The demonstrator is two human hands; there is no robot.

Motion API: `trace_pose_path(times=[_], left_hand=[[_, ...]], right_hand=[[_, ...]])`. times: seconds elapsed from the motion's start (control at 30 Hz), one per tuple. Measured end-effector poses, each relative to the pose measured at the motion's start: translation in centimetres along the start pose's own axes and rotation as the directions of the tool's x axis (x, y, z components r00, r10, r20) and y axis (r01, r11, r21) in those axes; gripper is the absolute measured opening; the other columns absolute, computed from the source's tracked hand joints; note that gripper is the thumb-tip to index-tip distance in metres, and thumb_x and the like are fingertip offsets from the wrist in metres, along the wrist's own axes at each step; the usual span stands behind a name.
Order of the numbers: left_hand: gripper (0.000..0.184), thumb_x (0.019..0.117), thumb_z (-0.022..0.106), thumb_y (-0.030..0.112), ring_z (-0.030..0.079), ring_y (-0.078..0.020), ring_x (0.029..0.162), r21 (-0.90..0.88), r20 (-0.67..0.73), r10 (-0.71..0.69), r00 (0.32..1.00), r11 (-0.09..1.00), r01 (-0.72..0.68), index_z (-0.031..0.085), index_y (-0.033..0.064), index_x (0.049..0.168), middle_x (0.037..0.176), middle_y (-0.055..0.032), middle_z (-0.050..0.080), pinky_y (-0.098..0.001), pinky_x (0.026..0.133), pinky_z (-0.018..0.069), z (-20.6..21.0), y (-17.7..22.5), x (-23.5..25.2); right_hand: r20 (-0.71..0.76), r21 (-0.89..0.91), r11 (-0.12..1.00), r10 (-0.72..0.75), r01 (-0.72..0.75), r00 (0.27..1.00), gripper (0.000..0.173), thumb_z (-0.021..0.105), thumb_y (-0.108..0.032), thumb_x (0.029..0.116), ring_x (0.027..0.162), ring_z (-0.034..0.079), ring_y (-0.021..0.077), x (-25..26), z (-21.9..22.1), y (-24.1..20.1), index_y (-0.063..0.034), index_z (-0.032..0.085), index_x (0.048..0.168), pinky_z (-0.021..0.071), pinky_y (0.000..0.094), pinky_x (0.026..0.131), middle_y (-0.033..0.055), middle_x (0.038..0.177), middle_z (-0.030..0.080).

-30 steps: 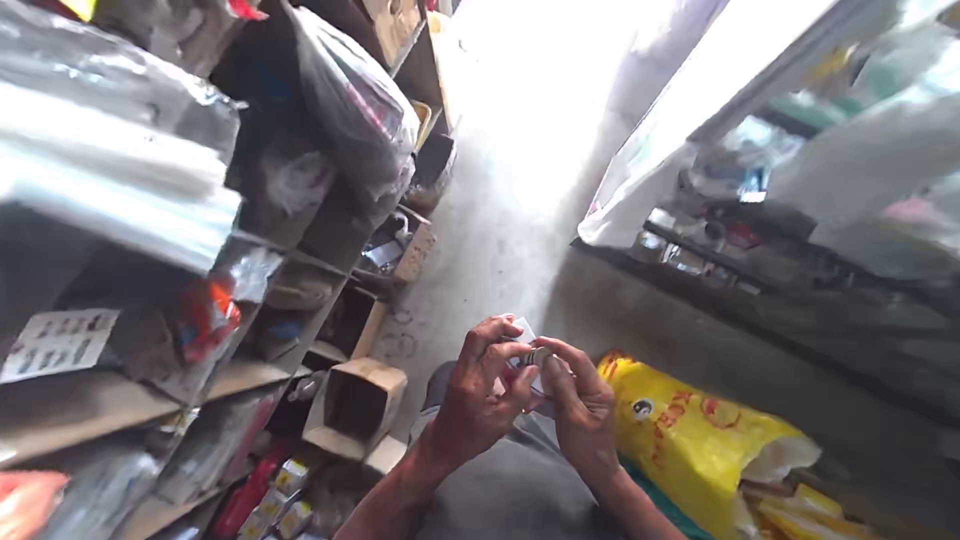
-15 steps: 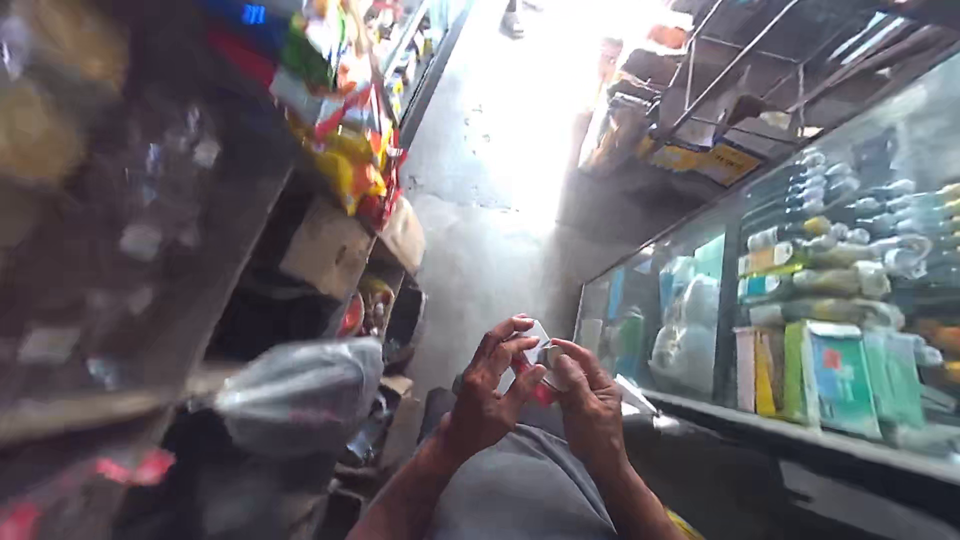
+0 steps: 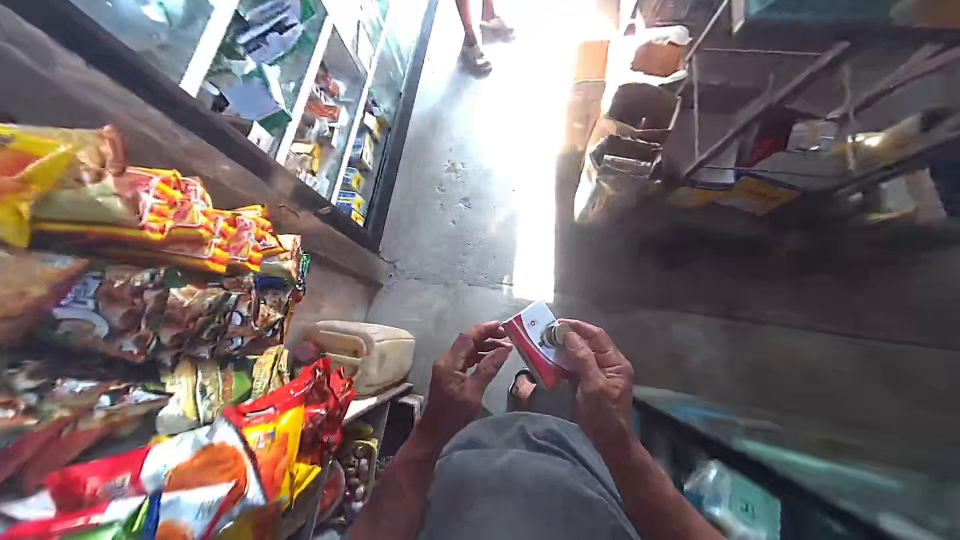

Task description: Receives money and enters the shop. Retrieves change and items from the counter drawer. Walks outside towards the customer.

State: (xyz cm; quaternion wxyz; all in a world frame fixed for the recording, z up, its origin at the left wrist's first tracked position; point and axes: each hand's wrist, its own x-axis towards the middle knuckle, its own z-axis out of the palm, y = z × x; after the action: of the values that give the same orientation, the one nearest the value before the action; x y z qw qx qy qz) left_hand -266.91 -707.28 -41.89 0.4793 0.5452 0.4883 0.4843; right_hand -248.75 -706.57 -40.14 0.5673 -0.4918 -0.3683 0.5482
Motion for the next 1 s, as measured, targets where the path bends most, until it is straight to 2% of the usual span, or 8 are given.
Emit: trace_pose_path(times=[0.13, 0.27, 0.43, 0.53, 0.7, 0.8, 0.93, 1.0], left_hand=[[0.036, 0.1018, 0.059, 0.016, 0.073, -0.02, 0.1, 0.038, -0.158, -0.179, 0.971, 0.982, 0.187, 0.06, -0.0094, 0.127, 0.116, -0.0147, 0.072, -0.0372, 0.088, 0.0622, -2.7, -3.0, 7.7], [0.036, 0.1018, 0.059, 0.017, 0.074, -0.0206, 0.095, 0.059, -0.313, -0.372, 0.874, 0.911, 0.409, 0.062, -0.0085, 0.127, 0.112, -0.016, 0.073, -0.0385, 0.086, 0.0628, -6.1, -7.2, 14.4], [0.034, 0.1011, 0.061, 0.013, 0.075, -0.0272, 0.092, 0.052, -0.342, -0.501, 0.795, 0.834, 0.549, 0.062, -0.0098, 0.126, 0.109, -0.0214, 0.073, -0.0449, 0.086, 0.0618, -12.2, -13.5, 29.4], [0.034, 0.1009, 0.06, 0.016, 0.075, -0.0268, 0.092, 0.146, -0.299, -0.428, 0.853, 0.863, 0.484, 0.064, -0.0065, 0.126, 0.108, -0.0186, 0.074, -0.0459, 0.087, 0.0613, -15.4, -14.9, 42.2], [0.032, 0.1015, 0.061, 0.015, 0.074, -0.0224, 0.095, 0.218, -0.231, -0.227, 0.946, 0.936, 0.278, 0.065, -0.005, 0.126, 0.112, -0.0167, 0.073, -0.0391, 0.09, 0.0608, -17.8, -8.6, 65.7], [0.032, 0.1019, 0.061, 0.016, 0.074, -0.0215, 0.097, 0.249, -0.207, -0.192, 0.959, 0.938, 0.241, 0.065, -0.0048, 0.126, 0.114, -0.0168, 0.073, -0.0381, 0.092, 0.0596, -17.7, -7.9, 77.3], [0.032, 0.1029, 0.06, 0.017, 0.074, -0.0242, 0.096, 0.265, -0.269, -0.309, 0.912, 0.887, 0.379, 0.064, -0.0042, 0.127, 0.111, -0.0171, 0.073, -0.0424, 0.092, 0.0594, -17.5, -11.5, 85.4], [0.031, 0.1026, 0.059, 0.014, 0.073, -0.0267, 0.093, 0.229, -0.32, -0.403, 0.857, 0.845, 0.483, 0.064, -0.0063, 0.125, 0.106, -0.0189, 0.073, -0.045, 0.089, 0.0597, -17.3, -14.0, 86.5]], right_hand=[[0.072, -0.058, 0.998, 0.007, -0.003, 0.997, 0.023, 0.047, -0.004, 0.1044, 0.083, 0.073, 0.0093, 12.4, 2.4, -2.9, 0.0035, 0.063, 0.118, 0.0638, 0.0273, 0.073, 0.0017, 0.098, 0.075], [0.096, -0.12, 0.992, -0.016, 0.028, 0.995, 0.022, 0.048, -0.005, 0.1038, 0.085, 0.073, 0.0083, 26.2, 6.0, -3.6, 0.0032, 0.064, 0.118, 0.0632, 0.0268, 0.074, 0.0011, 0.098, 0.075], [-0.038, -0.161, 0.98, -0.129, 0.121, 0.991, 0.022, 0.05, -0.005, 0.1022, 0.079, 0.072, 0.0073, 46.5, 11.9, -6.8, 0.0038, 0.062, 0.119, 0.063, 0.0268, 0.07, 0.0, 0.092, 0.074], [-0.13, -0.291, 0.951, -0.149, 0.106, 0.98, 0.028, 0.049, -0.011, 0.1046, 0.081, 0.07, 0.0103, 58.5, 14.9, -11.1, 0.0064, 0.061, 0.124, 0.0618, 0.0309, 0.073, 0.0065, 0.096, 0.071], [-0.202, -0.266, 0.96, -0.144, 0.088, 0.969, 0.028, 0.05, -0.012, 0.1064, 0.071, 0.069, 0.0166, 77.5, 19.5, -15.8, 0.0057, 0.062, 0.124, 0.061, 0.0352, 0.063, 0.0139, 0.096, 0.07], [-0.167, -0.215, 0.973, -0.124, 0.086, 0.978, 0.028, 0.048, -0.012, 0.1082, 0.072, 0.068, 0.0176, 87.9, 23.0, -17.5, 0.0066, 0.059, 0.126, 0.0598, 0.035, 0.065, 0.0164, 0.095, 0.069], [-0.029, -0.3, 0.941, -0.17, 0.153, 0.985, 0.028, 0.052, -0.013, 0.1067, 0.064, 0.068, 0.0186, 99.7, 25.4, -16.9, 0.0066, 0.061, 0.124, 0.0595, 0.036, 0.059, 0.0169, 0.088, 0.07], [0.06, -0.5, 0.849, -0.164, 0.172, 0.985, 0.031, 0.054, -0.018, 0.105, 0.074, 0.071, 0.0224, 104.2, 26.1, -17.7, 0.0043, 0.063, 0.125, 0.0605, 0.0417, 0.07, 0.0172, 0.094, 0.072]])
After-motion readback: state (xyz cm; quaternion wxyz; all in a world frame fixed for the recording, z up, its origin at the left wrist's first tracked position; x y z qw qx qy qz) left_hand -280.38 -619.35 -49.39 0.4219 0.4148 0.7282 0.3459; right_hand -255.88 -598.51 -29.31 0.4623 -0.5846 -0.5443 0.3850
